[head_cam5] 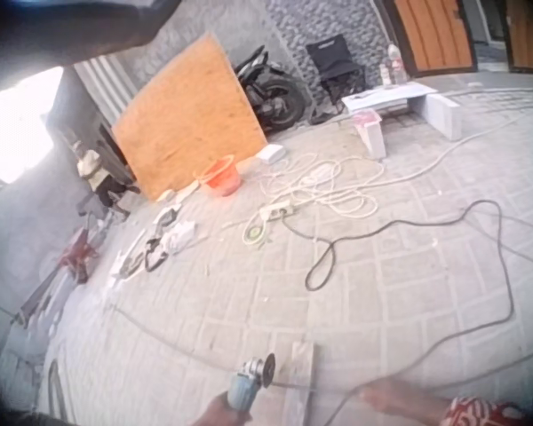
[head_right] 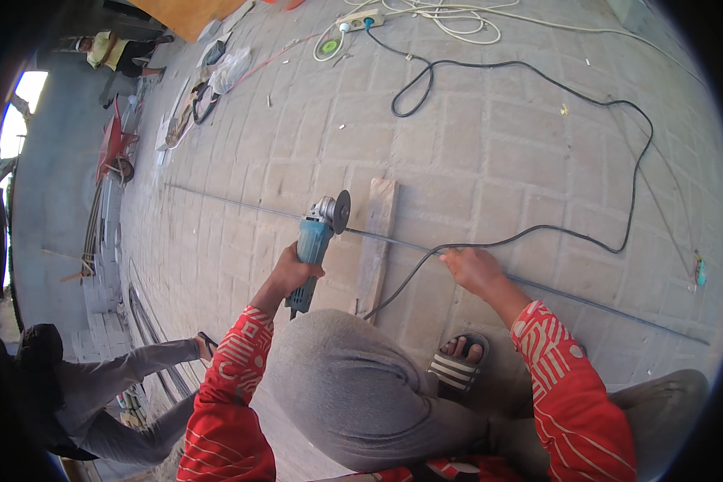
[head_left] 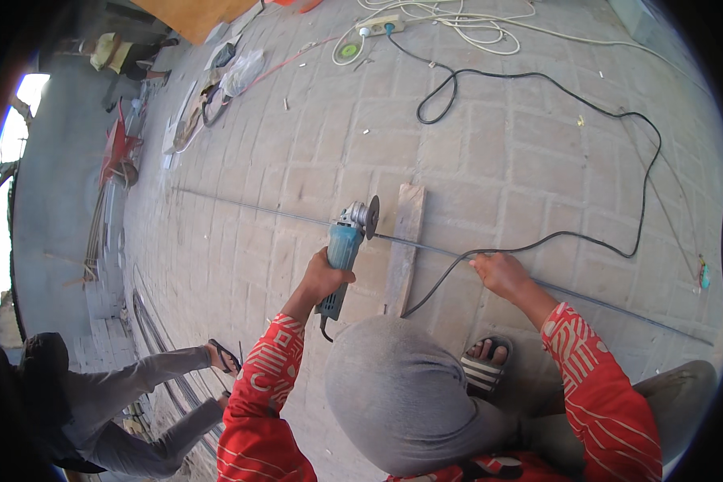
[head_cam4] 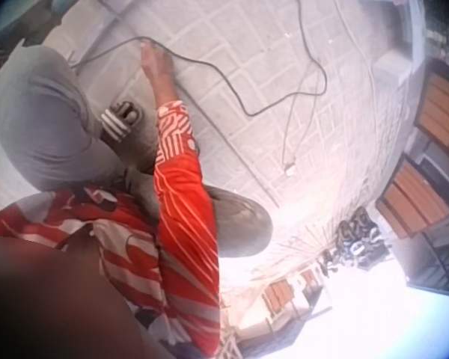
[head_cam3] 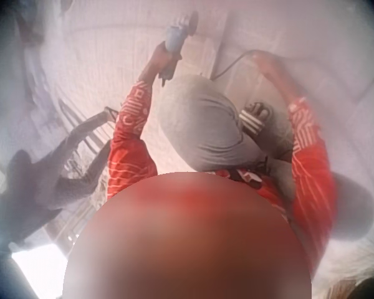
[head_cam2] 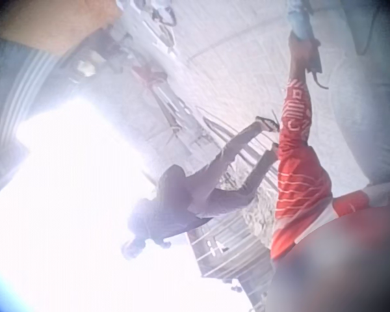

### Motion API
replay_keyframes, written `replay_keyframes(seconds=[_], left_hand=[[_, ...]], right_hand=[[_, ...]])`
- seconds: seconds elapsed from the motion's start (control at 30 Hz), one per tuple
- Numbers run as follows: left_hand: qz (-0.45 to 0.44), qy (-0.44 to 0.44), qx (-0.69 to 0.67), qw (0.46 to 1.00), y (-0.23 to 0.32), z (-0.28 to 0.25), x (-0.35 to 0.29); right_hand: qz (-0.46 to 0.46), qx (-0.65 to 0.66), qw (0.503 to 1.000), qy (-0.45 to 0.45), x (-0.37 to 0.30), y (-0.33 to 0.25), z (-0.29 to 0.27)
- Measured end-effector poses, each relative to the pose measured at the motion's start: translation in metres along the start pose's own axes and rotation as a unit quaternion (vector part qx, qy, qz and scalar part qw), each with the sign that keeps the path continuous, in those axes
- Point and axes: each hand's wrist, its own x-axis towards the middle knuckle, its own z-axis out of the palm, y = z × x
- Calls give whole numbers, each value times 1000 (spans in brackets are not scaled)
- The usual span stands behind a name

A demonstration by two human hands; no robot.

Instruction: The person uses an angle grinder to cut a metal rod supported by a piece of wood on the ground and then gathers the rods together.

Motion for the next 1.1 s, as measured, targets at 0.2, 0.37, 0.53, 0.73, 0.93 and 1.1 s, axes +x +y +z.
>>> replay_keyframes(seconds=[0.2,0.37,0.53,0.73,0.93,1.1], left_hand=[[-2,0,-4,1000,1,3,4],[-1,3,6,1000,2,5,2],[-5,0,12,1000,2,8,0],[-6,-8,3,1000,4,7,-3],[-10,-6,3,1000,3,9,-2],[-12,0,10,1000,-3,10,0]], right_hand=[[-11,14,1000,10,1,5,1],[-1,2,1000,-6,2,3,0],[-2,7,1000,-4,1,5,-1],[-2,7,1000,-4,1,3,-1],[-5,8,1000,-2,1,5,0],[4,7,1000,-10,1,2,-2]])
